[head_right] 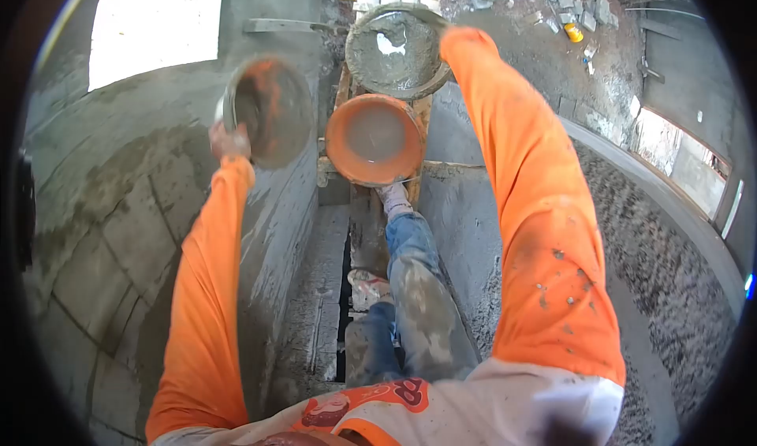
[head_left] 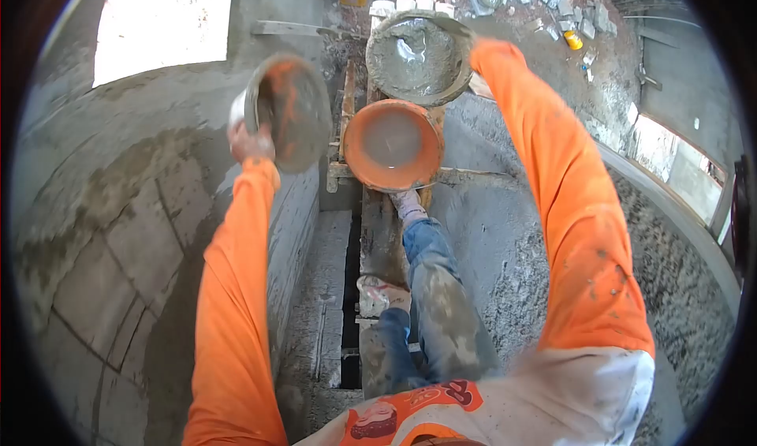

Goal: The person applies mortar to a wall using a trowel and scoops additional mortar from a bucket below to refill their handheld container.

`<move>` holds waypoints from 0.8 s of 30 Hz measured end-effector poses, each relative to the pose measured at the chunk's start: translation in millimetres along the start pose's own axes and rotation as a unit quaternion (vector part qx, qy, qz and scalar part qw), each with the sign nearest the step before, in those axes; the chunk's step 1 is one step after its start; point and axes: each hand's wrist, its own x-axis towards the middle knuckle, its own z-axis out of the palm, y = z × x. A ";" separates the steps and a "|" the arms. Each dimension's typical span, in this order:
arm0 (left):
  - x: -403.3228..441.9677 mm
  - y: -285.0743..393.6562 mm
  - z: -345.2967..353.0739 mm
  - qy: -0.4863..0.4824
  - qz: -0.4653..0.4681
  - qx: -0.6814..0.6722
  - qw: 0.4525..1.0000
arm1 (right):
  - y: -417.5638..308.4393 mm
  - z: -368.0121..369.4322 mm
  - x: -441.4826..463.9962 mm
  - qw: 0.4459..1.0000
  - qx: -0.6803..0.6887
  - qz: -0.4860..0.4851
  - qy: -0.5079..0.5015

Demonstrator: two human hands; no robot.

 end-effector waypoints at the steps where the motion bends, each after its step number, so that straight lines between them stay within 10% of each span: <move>1: 20.0 11.8 23.6 0.006 0.051 -0.017 0.999 | -17.0 -13.9 26.0 0.999 -0.025 -0.013 -0.020; 3: 47.2 22.7 77.9 0.032 0.117 0.004 0.993 | -31.9 0.3 58.5 0.997 -0.049 -0.027 -0.047; 8: 46.4 88.6 129.1 -0.037 0.059 -0.147 0.987 | -30.8 64.3 15.0 0.828 -0.035 -0.507 0.236; 10: 44.8 93.7 139.2 -0.027 0.070 -0.141 0.987 | -30.1 51.6 -34.3 0.975 0.022 -0.183 0.123; 20: 60.1 74.0 138.3 -0.089 -0.101 -0.257 0.957 | -56.8 130.4 36.3 0.933 0.276 -0.181 0.143; 24: 56.8 68.4 139.4 -0.106 -0.097 -0.289 0.947 | -74.2 131.4 3.2 0.851 0.512 -0.105 -0.054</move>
